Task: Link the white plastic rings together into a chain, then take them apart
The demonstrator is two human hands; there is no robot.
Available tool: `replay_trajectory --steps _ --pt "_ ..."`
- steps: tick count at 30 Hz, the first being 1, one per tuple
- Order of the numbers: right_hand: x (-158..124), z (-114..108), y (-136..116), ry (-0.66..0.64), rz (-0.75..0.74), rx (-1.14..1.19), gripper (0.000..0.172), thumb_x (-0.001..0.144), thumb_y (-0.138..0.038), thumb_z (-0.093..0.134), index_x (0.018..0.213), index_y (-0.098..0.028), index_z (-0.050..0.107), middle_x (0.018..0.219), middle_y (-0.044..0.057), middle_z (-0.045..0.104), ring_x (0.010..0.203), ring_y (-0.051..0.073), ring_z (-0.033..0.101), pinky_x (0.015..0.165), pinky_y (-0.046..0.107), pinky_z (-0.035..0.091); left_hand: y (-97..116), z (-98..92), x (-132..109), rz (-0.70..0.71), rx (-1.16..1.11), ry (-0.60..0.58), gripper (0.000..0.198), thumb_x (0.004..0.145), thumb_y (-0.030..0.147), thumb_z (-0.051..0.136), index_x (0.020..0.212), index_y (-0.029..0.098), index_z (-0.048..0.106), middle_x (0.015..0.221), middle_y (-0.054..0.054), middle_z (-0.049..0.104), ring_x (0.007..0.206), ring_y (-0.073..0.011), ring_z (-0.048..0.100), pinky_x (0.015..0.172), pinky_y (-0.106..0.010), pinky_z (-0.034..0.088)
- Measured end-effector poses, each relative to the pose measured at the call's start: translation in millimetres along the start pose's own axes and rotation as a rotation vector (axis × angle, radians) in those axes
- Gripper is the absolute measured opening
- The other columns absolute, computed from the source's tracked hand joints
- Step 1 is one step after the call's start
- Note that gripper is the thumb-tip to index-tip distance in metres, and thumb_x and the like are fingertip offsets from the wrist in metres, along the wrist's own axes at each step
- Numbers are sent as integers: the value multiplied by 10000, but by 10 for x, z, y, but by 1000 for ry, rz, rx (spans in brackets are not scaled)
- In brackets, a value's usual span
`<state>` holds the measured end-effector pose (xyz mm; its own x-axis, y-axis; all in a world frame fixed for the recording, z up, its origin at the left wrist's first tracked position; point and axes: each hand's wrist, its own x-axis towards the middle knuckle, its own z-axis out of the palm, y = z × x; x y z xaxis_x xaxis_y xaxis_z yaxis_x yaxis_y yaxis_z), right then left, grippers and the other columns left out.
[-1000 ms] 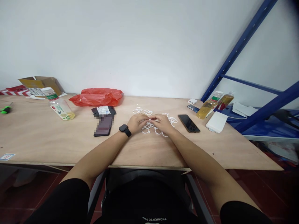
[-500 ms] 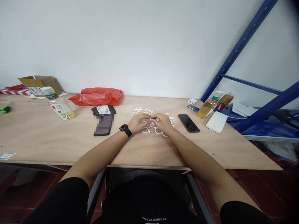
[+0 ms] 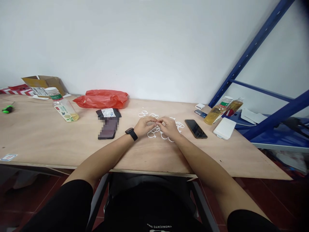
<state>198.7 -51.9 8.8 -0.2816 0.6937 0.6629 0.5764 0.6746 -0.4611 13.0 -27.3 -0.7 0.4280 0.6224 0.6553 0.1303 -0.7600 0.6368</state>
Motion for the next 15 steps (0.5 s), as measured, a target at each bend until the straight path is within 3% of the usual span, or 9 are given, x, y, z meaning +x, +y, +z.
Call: replay_trajectory --steps 5,8,11,15 --pt "41 21 7 45 51 -15 120 863 -220 585 891 -236 700 875 34 722 832 197 654 827 349 500 -68 -11 8 0 72 11 238 909 362 594 1031 196 712 1095 -88 723 1036 -216 664 965 -406 518" --pt "46 15 72 12 74 -24 141 835 -198 594 910 -226 711 880 41 721 837 200 654 824 349 504 -208 -62 -3 -30 256 48 253 913 328 571 1092 206 702 1150 -88 705 1112 -232 627 1023 -434 474" --pt "37 -13 150 -71 24 -27 155 797 -142 592 853 -221 714 851 41 709 841 201 642 821 346 501 -360 -119 -39 -169 535 28 286 889 320 583 1124 202 697 1223 -102 665 1183 -259 573 1061 -451 426" --pt "18 -35 191 -141 -34 -62 236 743 -66 569 810 -220 734 832 44 681 854 204 621 825 341 490 -444 -143 -96 -402 776 -117 296 868 369 598 1121 256 704 1306 -109 607 1265 -332 495 1069 -539 356"
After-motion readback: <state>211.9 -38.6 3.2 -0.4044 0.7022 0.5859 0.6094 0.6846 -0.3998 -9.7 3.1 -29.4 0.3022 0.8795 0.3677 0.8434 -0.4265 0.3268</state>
